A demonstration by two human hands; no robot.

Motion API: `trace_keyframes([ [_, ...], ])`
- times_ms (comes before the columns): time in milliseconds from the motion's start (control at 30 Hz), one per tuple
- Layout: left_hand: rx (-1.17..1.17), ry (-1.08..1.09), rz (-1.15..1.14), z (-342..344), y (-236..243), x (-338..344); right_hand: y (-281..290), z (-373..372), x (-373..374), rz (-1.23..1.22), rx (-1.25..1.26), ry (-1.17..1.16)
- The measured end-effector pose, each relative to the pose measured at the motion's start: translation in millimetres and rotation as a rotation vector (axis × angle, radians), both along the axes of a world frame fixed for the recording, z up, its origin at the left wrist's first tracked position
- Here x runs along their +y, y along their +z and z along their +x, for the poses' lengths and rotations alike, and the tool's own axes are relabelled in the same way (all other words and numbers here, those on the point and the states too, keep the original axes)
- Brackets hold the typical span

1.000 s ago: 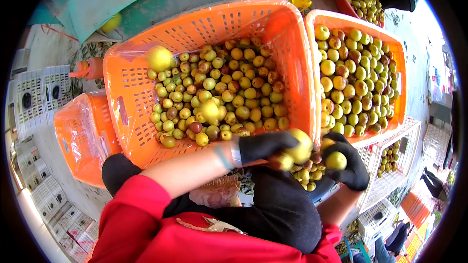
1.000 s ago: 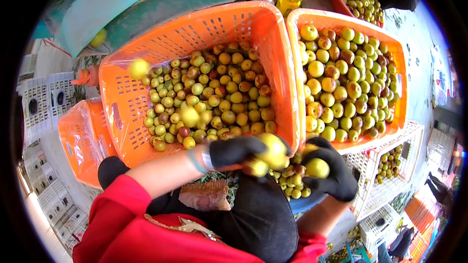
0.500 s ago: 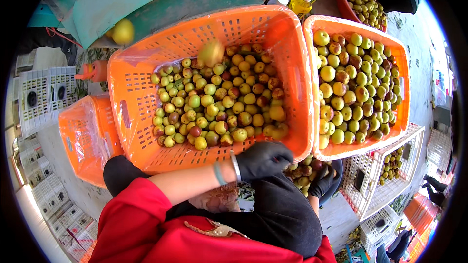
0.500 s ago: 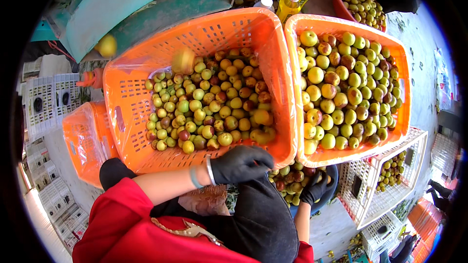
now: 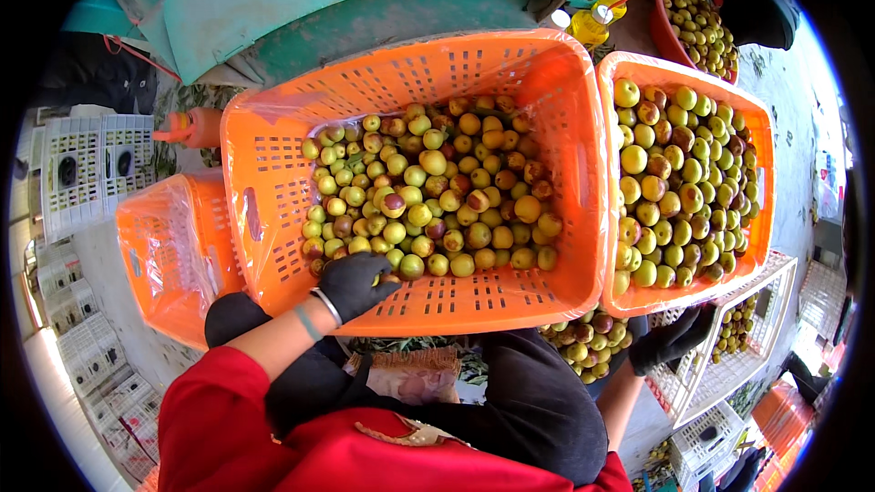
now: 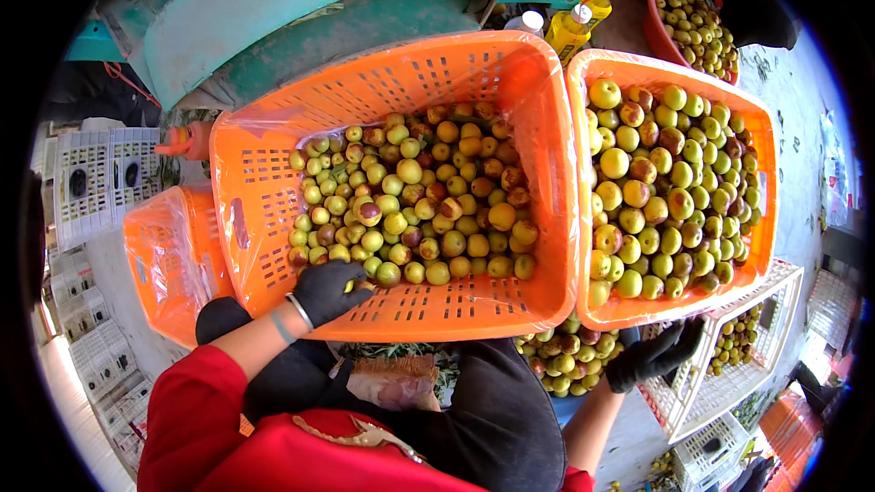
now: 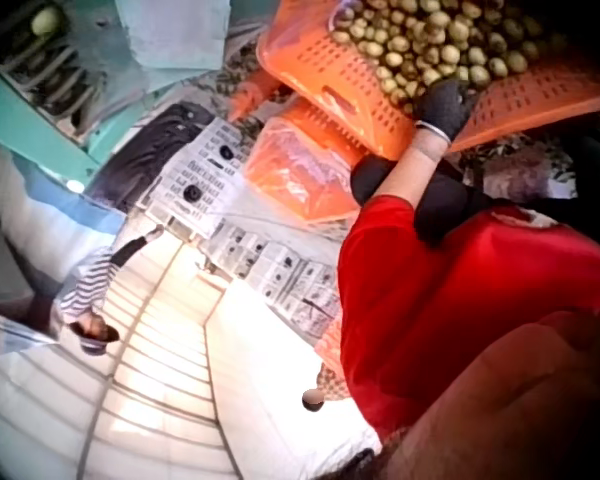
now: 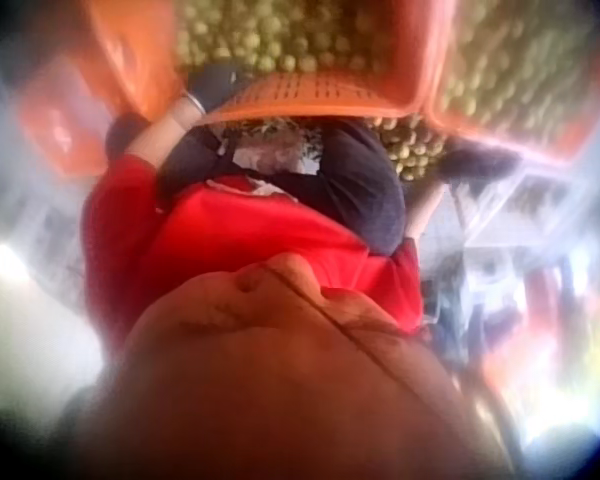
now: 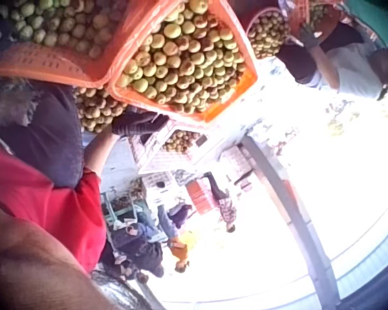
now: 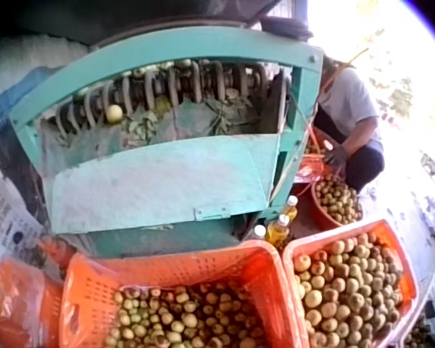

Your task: The person sits and sorts green olives by hand, picking them from an orange basket and placing them into a blue bowl. The person repeatedly transfers olives between containers while seated near a conveyor and other workers.

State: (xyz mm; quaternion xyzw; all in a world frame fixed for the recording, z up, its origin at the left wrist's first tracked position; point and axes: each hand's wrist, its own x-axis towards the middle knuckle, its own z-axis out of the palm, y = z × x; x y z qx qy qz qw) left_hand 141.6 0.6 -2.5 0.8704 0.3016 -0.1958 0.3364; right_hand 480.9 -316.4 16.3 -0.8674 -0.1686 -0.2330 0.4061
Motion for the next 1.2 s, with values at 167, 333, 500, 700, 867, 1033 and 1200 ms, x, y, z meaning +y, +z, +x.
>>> trace_keyframes([
  [167, 0.375, -0.232, -0.18, -16, 19, 41, 37, -11, 118, -0.103, 0.187, 0.596],
  [333, -0.137, 0.089, 0.098, 31, -16, 67, 25, -41, 198, -0.623, 0.302, 0.933],
  [500, 0.239, -0.079, 0.051, 58, -39, 50, -35, -51, 184, -1.0, 0.237, 0.902],
  [700, 0.272, -0.213, 0.082, 48, -40, 50, -19, -61, 198, -1.199, 0.68, 0.912],
  [867, 0.236, -0.253, -0.04, 27, -40, 29, -37, -58, 198, -1.149, 0.788, 1.055],
  [1033, 0.168, -0.164, -0.197, -13, -22, 32, -32, -62, 211, -1.338, 0.951, 1.178],
  [1200, 0.077, -0.06, -0.457, -34, 11, 50, -22, -61, 219, -1.556, 0.838, 1.264],
])
